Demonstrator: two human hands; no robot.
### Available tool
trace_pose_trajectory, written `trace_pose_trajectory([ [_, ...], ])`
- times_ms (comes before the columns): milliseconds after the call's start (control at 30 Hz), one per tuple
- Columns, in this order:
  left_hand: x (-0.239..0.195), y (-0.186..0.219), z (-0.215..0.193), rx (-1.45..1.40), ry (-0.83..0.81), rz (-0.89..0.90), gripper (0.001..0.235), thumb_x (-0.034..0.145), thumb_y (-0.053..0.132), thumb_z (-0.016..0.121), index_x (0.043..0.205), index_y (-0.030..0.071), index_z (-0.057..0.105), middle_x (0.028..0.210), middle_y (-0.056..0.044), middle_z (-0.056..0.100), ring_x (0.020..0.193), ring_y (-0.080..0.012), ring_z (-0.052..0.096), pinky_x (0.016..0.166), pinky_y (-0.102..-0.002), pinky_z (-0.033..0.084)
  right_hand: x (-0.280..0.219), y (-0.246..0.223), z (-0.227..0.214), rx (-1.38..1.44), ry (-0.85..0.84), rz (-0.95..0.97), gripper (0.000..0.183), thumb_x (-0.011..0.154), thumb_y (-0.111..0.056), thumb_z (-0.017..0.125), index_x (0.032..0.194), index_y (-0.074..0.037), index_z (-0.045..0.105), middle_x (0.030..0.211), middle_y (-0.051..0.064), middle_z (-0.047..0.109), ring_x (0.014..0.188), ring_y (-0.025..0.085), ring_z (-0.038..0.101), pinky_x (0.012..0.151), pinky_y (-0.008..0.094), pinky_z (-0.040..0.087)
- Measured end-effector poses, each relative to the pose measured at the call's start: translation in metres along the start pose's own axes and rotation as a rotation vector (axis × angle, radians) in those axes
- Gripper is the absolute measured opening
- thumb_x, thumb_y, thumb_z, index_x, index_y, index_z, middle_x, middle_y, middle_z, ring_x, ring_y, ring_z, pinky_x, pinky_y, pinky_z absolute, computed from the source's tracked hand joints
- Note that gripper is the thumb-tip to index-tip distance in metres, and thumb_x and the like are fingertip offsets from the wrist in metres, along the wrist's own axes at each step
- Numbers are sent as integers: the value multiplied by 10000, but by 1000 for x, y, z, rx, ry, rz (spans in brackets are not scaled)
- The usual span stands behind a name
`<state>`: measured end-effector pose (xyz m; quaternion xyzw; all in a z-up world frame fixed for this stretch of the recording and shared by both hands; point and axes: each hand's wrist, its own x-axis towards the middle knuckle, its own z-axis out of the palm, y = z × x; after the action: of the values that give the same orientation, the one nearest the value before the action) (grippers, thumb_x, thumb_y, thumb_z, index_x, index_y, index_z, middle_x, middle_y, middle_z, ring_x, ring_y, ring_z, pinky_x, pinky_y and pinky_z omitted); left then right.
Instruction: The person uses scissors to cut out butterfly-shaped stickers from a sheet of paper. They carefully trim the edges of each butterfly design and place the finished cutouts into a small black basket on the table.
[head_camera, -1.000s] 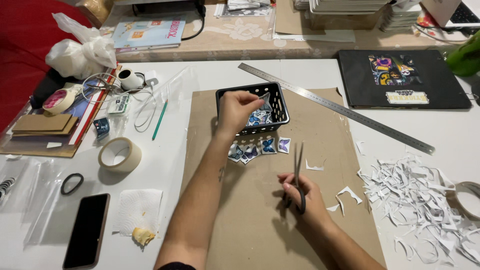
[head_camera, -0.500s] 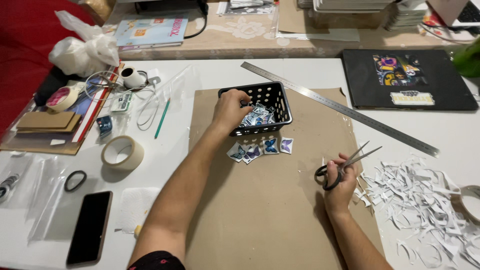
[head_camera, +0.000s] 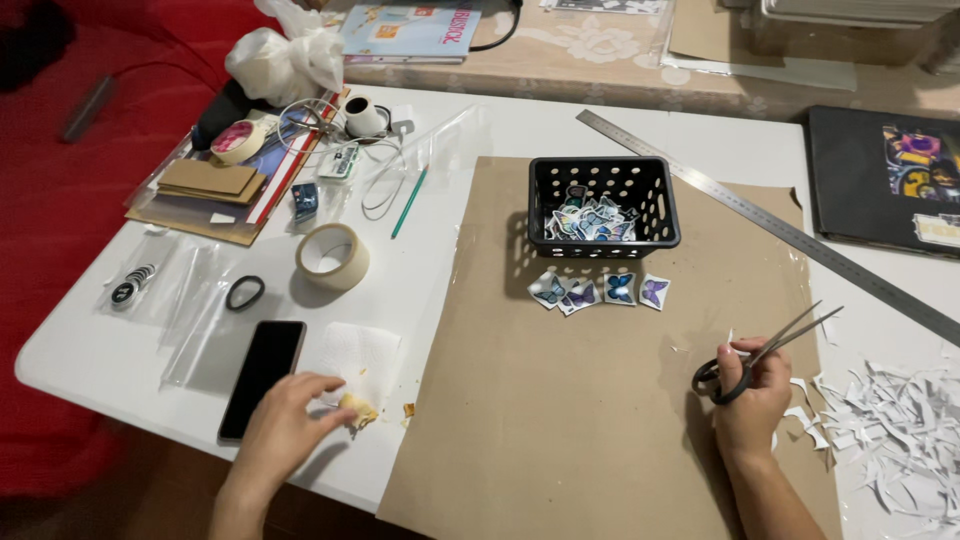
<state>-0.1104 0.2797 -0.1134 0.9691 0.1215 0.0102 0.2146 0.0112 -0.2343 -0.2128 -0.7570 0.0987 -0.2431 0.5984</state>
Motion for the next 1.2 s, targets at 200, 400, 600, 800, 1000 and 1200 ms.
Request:
trace_pose_trajectory([
  [200, -34, 10, 54, -57, 89, 390, 356, 762, 268, 813, 1096, 165, 747, 1208, -16, 710, 1182, -230, 605, 1006, -444, 468, 0, 1, 0, 43, -1, -3, 166, 1013, -169, 636, 1135, -102, 545, 1115, 29, 551, 877, 125, 518, 786, 252, 441],
  [400, -24, 29, 81, 161, 27, 472, 330, 850, 175, 713, 1172, 112, 673, 1059, -36, 634, 1056, -262, 559, 906, -441, 440, 0, -8, 0, -26, 8, 9, 143, 983, -182, 649, 1080, -95, 590, 1167, 20, 529, 984, 139, 528, 865, 274, 446],
  [600, -18, 17, 96, 109, 174, 501, 18, 843, 124, 690, 836, 135, 678, 860, 32, 653, 879, -213, 586, 783, -381, 440, 1, -3, 1, -54, 7, 16, 142, 950, -193, 663, 1050, -99, 632, 1154, 40, 537, 1009, 160, 557, 883, 295, 453],
  [800, -16, 17, 94, -5, 86, 408, 90, 863, 152, 676, 946, 140, 708, 920, 14, 711, 919, -217, 602, 821, -352, 478, 3, -62, 14, 123, -122, 216, 184, 929, -124, 699, 1052, -17, 614, 650, 155, 604, 461, 232, 604, 440, 317, 513],
  [1000, -11, 15, 94, -90, 22, 241, 116, 801, 173, 759, 910, 137, 772, 884, 39, 752, 964, -172, 630, 843, -322, 508, 47, -59, 54, -184, -276, 234, 346, 792, -138, 783, 1129, -78, 729, 1047, 42, 729, 956, 129, 664, 858, 269, 551],
  [1200, -22, 85, 59, -305, 233, 328, 124, 674, 60, 831, 710, 148, 749, 736, 57, 763, 778, -148, 667, 759, -291, 503, 61, -60, 79, -525, -247, 215, 248, 805, -370, 729, 955, -175, 698, 877, 37, 711, 852, 250, 635, 737, 398, 453],
])
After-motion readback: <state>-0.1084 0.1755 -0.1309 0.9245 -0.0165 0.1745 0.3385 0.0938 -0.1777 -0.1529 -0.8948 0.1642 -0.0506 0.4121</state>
